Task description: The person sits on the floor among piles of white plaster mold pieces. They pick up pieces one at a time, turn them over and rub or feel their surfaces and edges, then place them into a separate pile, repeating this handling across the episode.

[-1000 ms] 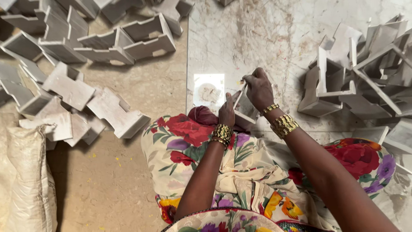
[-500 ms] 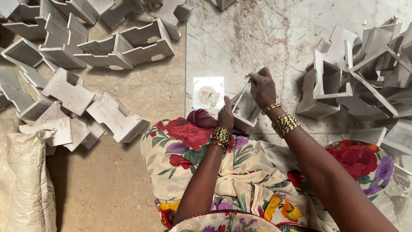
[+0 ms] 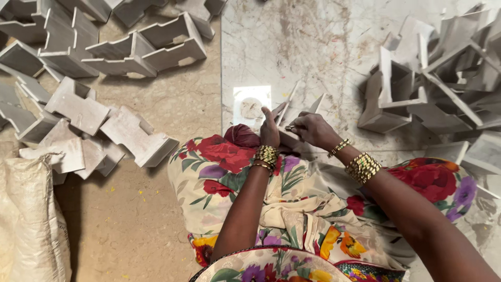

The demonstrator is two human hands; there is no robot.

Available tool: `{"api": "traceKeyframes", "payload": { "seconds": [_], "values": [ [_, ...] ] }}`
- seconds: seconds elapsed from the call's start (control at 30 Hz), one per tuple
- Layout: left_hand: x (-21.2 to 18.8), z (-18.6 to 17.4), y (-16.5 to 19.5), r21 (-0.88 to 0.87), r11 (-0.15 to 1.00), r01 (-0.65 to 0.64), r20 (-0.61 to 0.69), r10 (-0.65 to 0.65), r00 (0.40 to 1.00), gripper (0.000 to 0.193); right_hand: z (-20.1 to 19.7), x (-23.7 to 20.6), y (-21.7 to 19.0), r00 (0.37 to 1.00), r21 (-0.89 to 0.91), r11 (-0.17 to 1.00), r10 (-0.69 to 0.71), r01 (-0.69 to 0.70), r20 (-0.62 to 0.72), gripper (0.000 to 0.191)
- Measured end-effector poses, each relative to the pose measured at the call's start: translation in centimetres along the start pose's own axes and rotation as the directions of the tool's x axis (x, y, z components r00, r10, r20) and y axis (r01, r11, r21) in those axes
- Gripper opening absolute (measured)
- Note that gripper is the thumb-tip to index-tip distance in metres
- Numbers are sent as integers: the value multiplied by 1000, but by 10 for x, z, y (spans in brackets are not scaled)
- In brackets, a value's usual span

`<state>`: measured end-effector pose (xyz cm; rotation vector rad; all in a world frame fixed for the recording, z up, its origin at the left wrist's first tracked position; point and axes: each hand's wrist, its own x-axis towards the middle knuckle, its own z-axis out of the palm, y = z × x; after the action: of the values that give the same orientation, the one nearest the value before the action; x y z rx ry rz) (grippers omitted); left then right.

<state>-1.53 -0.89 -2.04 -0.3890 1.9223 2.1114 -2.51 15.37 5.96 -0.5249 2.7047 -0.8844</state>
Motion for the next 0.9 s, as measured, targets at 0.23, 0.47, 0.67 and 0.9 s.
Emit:
{"api": "traceKeyframes", "payload": {
  "seconds": [0.23,0.47,0.67,0.9],
  "values": [
    [9,5,-17,41,996,77,-51,-75,996,115,5,22,-12,920,413,860,375,-299,-113,16],
    [12,5,-19,-10,999,45,-62,-46,997,114,-6,9,-27,982,-11,990,141,-143,-124,10],
    [-2,0,1,-239,971,-20,121,50,991,102,-21,-27,-43,863,-133,873,-485,469,-140,19],
    [5,7,-1,23,978,-209,-34,209,977,88,-65,-77,11,964,-140,955,-267,263,-13,17]
  ]
}}
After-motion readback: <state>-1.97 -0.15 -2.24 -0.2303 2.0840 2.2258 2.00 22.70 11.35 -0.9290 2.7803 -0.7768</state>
